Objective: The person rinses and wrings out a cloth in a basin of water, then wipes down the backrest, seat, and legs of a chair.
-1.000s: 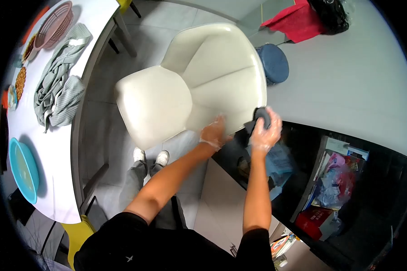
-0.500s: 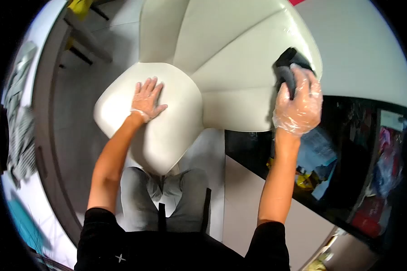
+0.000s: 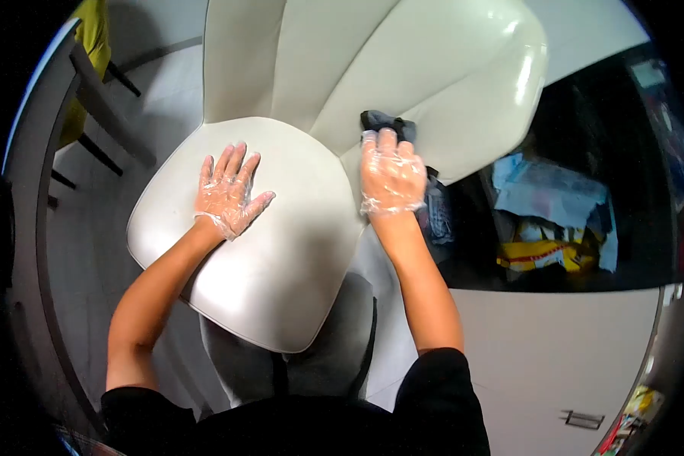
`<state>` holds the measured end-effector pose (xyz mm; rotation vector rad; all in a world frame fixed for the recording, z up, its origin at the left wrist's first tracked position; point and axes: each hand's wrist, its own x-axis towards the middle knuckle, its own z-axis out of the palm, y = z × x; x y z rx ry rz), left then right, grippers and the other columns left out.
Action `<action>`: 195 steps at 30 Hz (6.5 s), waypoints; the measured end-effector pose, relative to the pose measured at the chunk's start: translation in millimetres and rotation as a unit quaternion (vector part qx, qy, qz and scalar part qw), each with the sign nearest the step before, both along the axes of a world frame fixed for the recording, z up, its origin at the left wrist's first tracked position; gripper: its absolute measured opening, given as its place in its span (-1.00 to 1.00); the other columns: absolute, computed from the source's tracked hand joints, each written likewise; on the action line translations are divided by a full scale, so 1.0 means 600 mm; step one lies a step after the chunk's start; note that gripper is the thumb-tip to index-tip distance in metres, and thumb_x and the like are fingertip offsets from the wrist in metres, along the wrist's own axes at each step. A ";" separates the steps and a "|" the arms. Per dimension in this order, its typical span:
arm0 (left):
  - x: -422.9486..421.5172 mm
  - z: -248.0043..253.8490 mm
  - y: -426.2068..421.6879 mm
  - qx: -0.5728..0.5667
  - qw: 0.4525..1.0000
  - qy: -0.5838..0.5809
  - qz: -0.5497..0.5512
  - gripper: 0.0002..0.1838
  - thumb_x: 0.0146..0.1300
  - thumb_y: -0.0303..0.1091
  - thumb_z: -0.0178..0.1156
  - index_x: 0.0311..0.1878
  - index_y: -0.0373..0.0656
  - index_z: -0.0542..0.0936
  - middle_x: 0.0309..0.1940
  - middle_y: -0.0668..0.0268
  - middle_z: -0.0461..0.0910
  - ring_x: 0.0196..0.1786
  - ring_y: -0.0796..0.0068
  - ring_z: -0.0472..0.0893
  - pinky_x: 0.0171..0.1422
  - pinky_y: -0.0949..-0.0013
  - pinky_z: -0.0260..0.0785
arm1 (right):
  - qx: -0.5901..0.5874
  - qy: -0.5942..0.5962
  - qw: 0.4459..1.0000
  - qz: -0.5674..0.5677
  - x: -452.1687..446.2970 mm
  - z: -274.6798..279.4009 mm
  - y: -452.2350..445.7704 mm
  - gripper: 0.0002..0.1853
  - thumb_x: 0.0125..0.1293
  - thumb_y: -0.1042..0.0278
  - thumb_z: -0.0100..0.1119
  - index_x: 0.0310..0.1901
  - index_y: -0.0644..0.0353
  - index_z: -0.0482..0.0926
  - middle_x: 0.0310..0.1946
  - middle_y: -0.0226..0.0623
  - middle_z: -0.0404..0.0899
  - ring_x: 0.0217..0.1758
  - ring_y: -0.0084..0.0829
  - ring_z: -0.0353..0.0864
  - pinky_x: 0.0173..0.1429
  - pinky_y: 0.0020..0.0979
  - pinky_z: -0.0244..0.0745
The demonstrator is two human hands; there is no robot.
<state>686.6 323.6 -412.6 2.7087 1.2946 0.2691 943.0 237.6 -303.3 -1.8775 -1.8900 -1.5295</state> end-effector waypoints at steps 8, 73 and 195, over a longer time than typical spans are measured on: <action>-0.007 0.009 -0.012 0.009 0.999 -0.030 0.002 -0.15 0.35 0.36 -0.08 0.54 0.00 0.24 0.61 0.13 0.04 0.65 0.12 -0.05 0.67 -0.11 -0.38 | -0.245 0.108 0.958 -0.104 -0.044 -0.054 -0.023 -0.81 0.27 0.35 0.15 -0.09 0.02 0.62 -0.16 -0.25 0.58 -0.20 -0.30 0.64 -0.28 -0.28 0.63; -0.129 0.058 -0.006 -0.032 0.996 0.028 0.081 -0.06 0.24 0.58 -0.15 0.57 0.24 0.20 0.65 0.26 -0.05 0.68 0.15 -0.16 0.62 -0.30 -0.55 | 0.118 0.087 0.989 -0.009 0.062 0.247 0.257 -0.79 0.06 0.40 0.27 -0.22 0.08 0.56 -0.27 -0.23 0.53 -0.17 -0.20 0.57 -0.14 -0.21 0.59; -0.128 0.028 0.000 0.035 0.994 -0.057 0.086 -0.20 0.25 0.43 0.03 0.44 0.17 0.40 0.56 0.21 0.17 0.63 0.15 0.02 0.67 -0.16 -0.38 | -0.317 0.442 0.838 0.040 -0.184 -0.133 0.265 -0.67 0.10 0.27 0.11 -0.12 -0.01 0.76 -0.19 0.00 0.72 -0.06 0.01 0.71 0.13 -0.08 0.60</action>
